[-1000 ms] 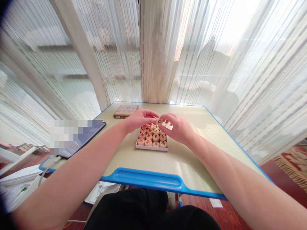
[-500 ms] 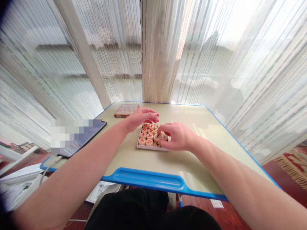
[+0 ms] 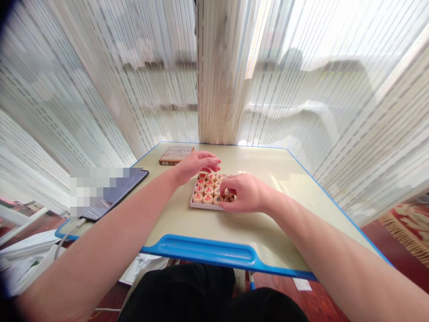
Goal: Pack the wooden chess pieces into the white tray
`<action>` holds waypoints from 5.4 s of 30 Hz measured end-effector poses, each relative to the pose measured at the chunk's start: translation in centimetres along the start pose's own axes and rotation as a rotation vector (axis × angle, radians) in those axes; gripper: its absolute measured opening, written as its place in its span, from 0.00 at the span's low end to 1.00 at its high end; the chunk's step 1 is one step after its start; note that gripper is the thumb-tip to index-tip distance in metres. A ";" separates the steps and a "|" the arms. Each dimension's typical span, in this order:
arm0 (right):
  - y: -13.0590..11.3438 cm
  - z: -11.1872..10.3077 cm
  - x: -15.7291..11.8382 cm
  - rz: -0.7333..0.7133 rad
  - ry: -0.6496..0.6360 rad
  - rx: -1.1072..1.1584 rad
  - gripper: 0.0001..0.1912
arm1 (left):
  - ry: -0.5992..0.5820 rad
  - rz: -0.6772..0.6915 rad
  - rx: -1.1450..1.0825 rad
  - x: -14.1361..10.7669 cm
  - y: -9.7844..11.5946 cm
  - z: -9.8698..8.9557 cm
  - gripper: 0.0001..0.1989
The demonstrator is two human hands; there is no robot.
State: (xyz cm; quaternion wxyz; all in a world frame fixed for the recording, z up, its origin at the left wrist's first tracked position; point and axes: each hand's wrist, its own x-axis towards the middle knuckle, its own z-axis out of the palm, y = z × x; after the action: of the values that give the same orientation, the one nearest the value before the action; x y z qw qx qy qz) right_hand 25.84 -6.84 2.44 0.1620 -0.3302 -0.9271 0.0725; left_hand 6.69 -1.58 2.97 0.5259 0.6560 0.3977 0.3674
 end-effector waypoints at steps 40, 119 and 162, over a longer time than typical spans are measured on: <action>0.6 1.5 1.4 0.281 0.319 0.041 0.10 | 0.070 0.014 0.100 0.7 -1.2 -0.4 0.15; 2.4 -0.3 0.7 0.195 0.072 0.107 0.11 | 0.086 -0.003 0.293 0.7 -1.8 -0.4 0.14; 2.4 -0.6 0.7 0.328 0.226 0.008 0.10 | 0.061 0.026 0.390 0.5 -1.7 -0.5 0.18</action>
State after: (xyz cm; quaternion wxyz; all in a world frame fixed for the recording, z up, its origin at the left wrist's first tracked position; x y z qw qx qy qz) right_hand 26.96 -4.47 2.62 0.2524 -0.4822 -0.8365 0.0639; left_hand 6.22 -0.74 1.40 0.3717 0.7391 0.4687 0.3096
